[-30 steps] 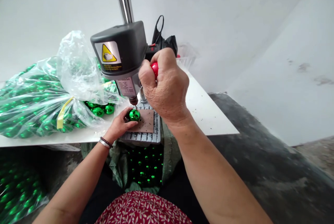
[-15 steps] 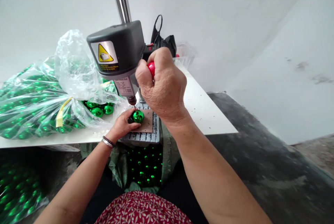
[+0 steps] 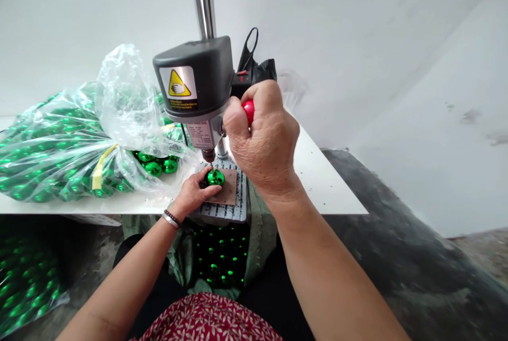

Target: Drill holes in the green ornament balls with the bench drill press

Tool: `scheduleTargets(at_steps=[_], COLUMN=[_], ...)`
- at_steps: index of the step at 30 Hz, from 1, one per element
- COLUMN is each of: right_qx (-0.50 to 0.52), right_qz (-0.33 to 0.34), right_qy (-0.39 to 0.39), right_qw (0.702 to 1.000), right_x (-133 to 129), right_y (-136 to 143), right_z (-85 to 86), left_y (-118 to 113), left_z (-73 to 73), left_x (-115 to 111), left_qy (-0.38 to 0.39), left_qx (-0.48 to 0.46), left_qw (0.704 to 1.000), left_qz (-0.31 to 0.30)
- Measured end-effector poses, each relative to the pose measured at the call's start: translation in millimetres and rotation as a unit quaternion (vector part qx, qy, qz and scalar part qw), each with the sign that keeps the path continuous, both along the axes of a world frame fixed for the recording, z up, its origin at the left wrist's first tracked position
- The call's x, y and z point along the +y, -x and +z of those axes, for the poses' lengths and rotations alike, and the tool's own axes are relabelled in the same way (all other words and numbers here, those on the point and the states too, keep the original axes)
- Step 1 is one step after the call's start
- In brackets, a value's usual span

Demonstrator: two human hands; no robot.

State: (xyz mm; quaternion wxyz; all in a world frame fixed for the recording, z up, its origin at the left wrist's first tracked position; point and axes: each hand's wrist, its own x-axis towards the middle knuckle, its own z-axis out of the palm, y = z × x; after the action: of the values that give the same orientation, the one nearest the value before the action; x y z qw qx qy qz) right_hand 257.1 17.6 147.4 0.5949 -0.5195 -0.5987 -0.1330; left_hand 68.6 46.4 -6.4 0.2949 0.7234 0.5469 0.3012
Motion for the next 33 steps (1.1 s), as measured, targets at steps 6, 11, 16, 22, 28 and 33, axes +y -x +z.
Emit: scheduleTargets(at_steps=[6, 11, 16, 22, 28, 33], right_qx=[0.003, 0.001, 0.013, 0.014, 0.01, 0.006], right_qz=[0.014, 0.009, 0.006, -0.021, -0.031, -0.036], right_qy=[-0.007, -0.031, -0.006, 0.014, 0.013, 0.006], right_qw=[1.0, 0.999, 1.0, 1.0, 0.999, 0.999], right_x=[-0.3, -3.9, -8.4, -13.2, -15.7, -17.6], right_y=[-1.6, 0.5, 1.7, 2.7, 4.3, 5.3], right_z=[-0.3, -2.2, -9.3, -15.7, -15.1, -19.4], left_y=[-1.6, -4.6, -7.0, -6.8, -6.3, -6.5], left_z=[-5.1, -0.3, 7.1, 6.8, 1.3, 2.2], left_x=[-0.9, -4.6, -8.0, -9.5, -8.7, -9.5], left_qy=[-0.001, 0.0, 0.006, -0.01, -0.031, -0.024], left_qx=[0.022, 0.057, 0.051, 0.057, 0.053, 0.051], left_qw=[1.0, 0.998, 0.999, 0.998, 0.998, 0.998], left_qz=[0.011, 0.025, 0.018, 0.021, 0.018, 0.018])
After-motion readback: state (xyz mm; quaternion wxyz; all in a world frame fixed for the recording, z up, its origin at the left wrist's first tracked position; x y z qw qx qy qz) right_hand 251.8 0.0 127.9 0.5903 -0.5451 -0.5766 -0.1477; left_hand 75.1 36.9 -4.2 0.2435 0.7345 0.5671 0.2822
